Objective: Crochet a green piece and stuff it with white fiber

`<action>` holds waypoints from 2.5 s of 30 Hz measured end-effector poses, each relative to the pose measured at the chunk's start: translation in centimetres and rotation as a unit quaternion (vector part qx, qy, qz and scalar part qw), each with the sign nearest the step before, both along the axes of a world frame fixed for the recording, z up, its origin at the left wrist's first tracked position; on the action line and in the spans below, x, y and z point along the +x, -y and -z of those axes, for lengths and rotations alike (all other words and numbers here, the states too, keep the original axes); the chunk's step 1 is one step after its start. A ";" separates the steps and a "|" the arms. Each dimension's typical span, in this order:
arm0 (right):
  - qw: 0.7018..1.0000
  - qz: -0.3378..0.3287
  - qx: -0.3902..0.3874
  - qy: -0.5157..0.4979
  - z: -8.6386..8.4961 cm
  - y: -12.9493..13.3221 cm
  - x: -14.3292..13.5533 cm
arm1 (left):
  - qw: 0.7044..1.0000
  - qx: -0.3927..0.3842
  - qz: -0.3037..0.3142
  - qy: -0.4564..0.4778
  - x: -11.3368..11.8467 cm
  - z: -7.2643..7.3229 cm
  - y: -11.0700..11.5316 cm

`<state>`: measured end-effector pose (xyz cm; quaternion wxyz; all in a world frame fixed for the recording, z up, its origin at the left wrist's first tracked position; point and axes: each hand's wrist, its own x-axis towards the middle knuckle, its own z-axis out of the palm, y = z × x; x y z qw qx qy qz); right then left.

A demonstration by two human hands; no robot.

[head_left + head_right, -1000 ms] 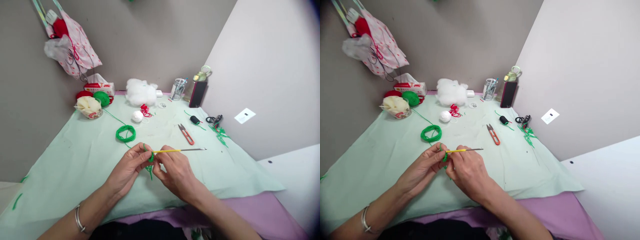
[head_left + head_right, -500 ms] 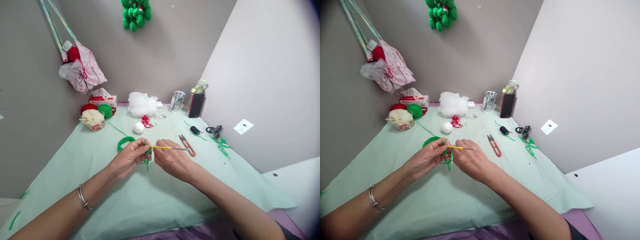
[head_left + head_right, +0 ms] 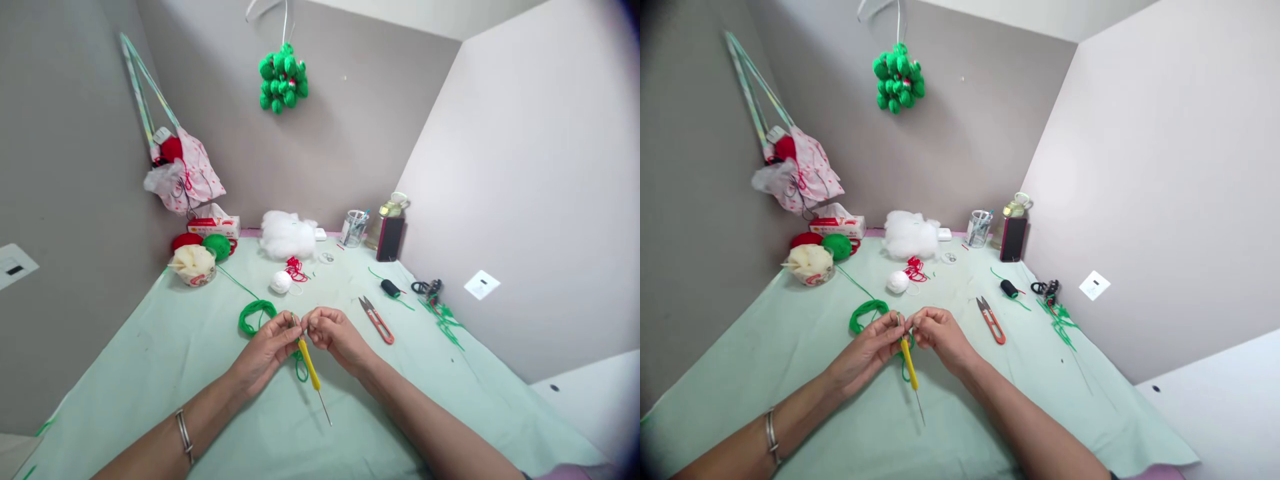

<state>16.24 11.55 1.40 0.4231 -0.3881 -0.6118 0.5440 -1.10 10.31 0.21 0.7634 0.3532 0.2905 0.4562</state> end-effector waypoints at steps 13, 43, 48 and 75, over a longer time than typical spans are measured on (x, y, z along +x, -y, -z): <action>0.961 -0.056 -0.208 -0.174 1.7 -1.5 -0.5 | 0.999 0.011 -0.018 -0.049 0.0 0.4 -0.1; 0.977 -0.102 0.021 0.185 0.1 -1.4 2.3 | 0.977 -0.041 0.003 -0.208 -1.1 2.6 -1.2; 0.965 -0.103 -0.212 -0.112 0.8 -0.9 1.1 | 0.983 0.015 0.009 -0.182 -0.5 1.4 -0.6; 0.962 0.002 0.191 0.197 2.0 1.7 1.1 | 0.971 0.081 -0.003 -0.226 -1.4 1.5 -0.4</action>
